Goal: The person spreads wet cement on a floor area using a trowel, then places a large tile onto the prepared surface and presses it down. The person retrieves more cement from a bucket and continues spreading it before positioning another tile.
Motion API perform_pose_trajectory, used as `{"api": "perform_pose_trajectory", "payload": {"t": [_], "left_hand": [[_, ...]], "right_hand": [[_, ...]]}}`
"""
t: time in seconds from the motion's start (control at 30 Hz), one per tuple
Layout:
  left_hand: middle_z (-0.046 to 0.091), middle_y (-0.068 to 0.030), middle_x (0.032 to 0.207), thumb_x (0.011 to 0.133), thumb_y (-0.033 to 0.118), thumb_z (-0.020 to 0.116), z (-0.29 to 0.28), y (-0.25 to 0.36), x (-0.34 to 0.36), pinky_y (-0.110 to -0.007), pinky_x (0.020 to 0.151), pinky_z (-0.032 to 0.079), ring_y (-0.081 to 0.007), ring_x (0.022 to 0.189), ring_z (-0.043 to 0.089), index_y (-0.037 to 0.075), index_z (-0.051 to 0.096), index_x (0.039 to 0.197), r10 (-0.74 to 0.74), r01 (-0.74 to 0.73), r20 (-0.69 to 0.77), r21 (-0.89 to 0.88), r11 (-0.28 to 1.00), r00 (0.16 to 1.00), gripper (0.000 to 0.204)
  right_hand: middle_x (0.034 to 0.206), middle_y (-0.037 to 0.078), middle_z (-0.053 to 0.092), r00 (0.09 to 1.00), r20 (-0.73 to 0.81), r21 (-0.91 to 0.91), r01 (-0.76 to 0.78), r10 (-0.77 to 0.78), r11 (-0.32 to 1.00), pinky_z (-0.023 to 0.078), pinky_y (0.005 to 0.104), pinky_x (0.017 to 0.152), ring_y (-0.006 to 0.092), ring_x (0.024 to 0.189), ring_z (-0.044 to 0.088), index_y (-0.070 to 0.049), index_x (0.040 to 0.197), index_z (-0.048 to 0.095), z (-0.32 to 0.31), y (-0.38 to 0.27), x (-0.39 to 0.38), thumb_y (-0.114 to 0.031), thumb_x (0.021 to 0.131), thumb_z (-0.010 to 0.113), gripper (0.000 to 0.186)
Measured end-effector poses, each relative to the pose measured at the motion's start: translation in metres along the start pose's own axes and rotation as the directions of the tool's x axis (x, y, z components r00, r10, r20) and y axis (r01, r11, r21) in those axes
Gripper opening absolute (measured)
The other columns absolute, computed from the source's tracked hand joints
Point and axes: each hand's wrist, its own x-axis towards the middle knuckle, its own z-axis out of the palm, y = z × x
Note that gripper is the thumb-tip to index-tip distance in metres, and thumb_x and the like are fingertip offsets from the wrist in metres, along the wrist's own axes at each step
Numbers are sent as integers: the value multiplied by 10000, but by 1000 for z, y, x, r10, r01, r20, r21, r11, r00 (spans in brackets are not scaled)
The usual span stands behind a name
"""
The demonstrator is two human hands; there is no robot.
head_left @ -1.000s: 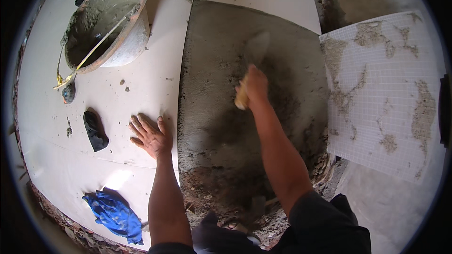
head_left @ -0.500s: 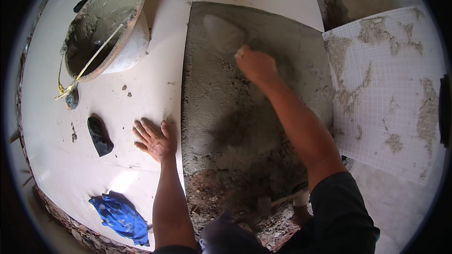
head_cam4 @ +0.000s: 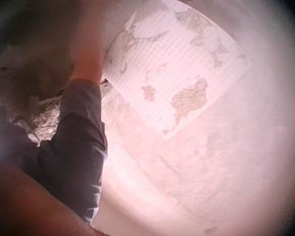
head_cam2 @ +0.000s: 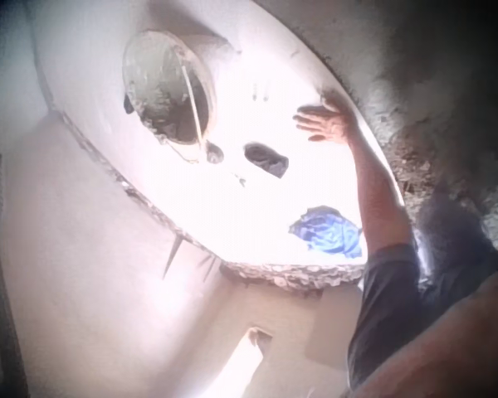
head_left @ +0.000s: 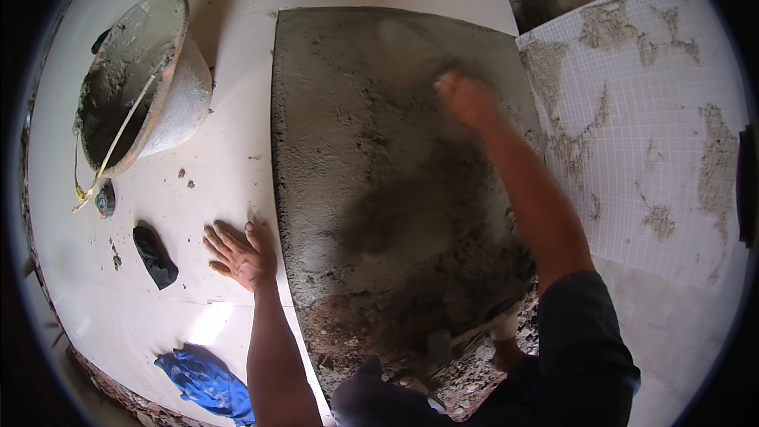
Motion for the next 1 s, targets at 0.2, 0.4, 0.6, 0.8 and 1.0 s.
{"api": "perform_pose_trajectory", "payload": {"t": [0.2,0.4,0.6,0.8,1.0], "left_hand": [[169,-74,1548,923,586,336,4,-1,0,-554,1129,57,-259,1444,79,115,206,1481,7,-7,-30,9,1000,1000,742],[160,-67,1553,923,602,317,8,-5,0,-558,1127,56,-257,1444,80,117,202,1482,31,-30,-55,19,999,998,749],[129,-67,1561,914,618,303,9,-4,0,-552,1128,28,-259,1447,52,127,185,1488,25,-24,-20,37,999,1000,765],[122,-98,1561,897,628,296,-1,0,0,-553,1129,1,-276,1448,28,108,167,1491,4,-4,10,-48,999,1000,800],[156,-108,1550,907,618,284,-2,0,-2,-567,1123,20,-291,1444,59,67,214,1471,28,-28,-10,-37,999,1000,792]], "right_hand": [[1148,196,589,941,-165,-71,-310,296,948,487,456,819,368,962,610,-44,1185,548,-5,137,9,-438,920,444,486],[863,140,572,893,132,772,-365,430,521,501,363,501,227,625,594,-20,1161,518,2,149,-3,-412,920,522,461],[739,89,551,935,249,812,-344,254,471,466,324,439,163,522,544,-44,1127,530,9,40,-21,-480,902,542,491],[766,73,528,948,313,776,-220,-59,591,493,307,529,143,570,530,-25,1104,532,17,-120,-26,-492,915,507,504],[771,76,542,971,207,691,-232,120,685,498,294,522,139,612,561,-17,1102,554,10,-44,-78,-484,909,510,507]]}}
